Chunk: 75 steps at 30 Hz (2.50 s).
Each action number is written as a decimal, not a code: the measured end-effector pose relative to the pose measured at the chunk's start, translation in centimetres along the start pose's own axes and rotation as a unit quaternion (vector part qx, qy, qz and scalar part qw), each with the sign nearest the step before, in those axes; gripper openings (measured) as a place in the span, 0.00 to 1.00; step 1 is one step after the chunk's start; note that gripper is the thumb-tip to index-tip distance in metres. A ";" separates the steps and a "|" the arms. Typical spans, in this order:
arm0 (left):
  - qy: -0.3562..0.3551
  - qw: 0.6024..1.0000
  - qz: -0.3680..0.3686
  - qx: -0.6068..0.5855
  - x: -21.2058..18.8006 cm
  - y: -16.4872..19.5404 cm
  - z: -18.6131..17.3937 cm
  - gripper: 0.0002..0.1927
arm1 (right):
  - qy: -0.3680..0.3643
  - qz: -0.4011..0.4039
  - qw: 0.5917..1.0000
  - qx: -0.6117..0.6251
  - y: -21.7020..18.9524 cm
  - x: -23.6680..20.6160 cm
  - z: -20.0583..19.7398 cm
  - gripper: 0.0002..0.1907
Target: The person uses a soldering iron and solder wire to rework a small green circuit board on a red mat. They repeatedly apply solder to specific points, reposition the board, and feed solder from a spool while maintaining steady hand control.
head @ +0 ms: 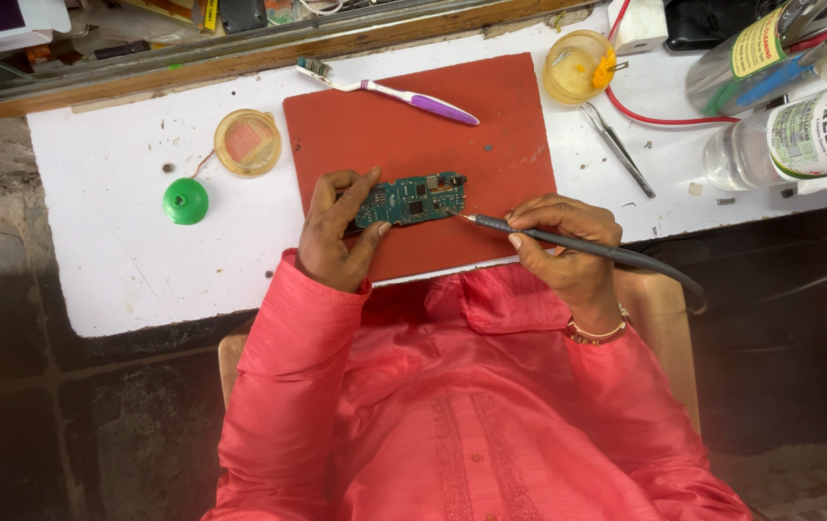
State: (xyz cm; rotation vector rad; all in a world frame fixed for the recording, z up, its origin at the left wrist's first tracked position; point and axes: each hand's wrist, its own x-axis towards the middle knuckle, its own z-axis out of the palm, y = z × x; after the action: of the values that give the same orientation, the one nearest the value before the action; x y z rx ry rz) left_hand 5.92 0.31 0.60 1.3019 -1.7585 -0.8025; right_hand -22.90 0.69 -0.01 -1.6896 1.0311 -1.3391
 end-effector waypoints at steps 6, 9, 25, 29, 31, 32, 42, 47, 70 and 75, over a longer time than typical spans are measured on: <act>0.001 1.000 0.002 0.002 0.1 0.0 0.0 0.31 | 0.000 -0.010 1.000 -0.022 -0.1 0.0 0.1 0.07; 0.000 1.000 0.001 0.003 0.0 0.0 -0.1 0.31 | 0.008 0.021 0.999 -0.027 -0.1 0.0 0.1 0.07; 0.012 1.000 0.000 0.023 0.1 -0.4 0.2 0.31 | 0.068 0.054 0.996 -0.020 1.1 -1.5 -0.1 0.07; 0.012 1.000 0.004 0.029 0.2 -0.4 0.1 0.32 | 0.069 0.058 0.996 -0.013 1.2 -1.5 0.0 0.07; 0.011 0.999 0.007 0.036 0.2 -0.3 0.1 0.32 | 0.075 0.063 0.995 -0.008 1.1 -1.6 0.1 0.07; 0.011 0.999 0.008 0.040 0.2 -0.3 0.1 0.32 | 0.079 0.066 0.995 -0.008 1.0 -1.6 0.2 0.07; 0.011 0.999 0.016 0.036 0.1 0.0 0.1 0.30 | 0.098 0.060 0.993 -0.027 0.3 -2.3 0.7 0.06; 0.010 0.999 0.005 0.033 0.0 0.1 0.1 0.31 | 0.096 0.049 0.994 -0.024 0.2 -2.3 0.9 0.06; 0.014 0.999 0.017 0.028 0.0 0.1 0.2 0.30 | 0.092 0.038 0.994 -0.055 -0.2 -2.1 1.2 0.05; 0.011 0.999 0.015 0.030 0.0 0.1 0.3 0.30 | 0.086 0.031 0.995 -0.048 -0.2 -2.1 1.1 0.05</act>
State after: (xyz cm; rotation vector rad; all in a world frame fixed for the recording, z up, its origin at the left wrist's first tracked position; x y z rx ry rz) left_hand 5.65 0.37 0.50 1.3163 -1.7924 -0.7215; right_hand -22.03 2.71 -0.89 -1.6195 1.2535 -1.4336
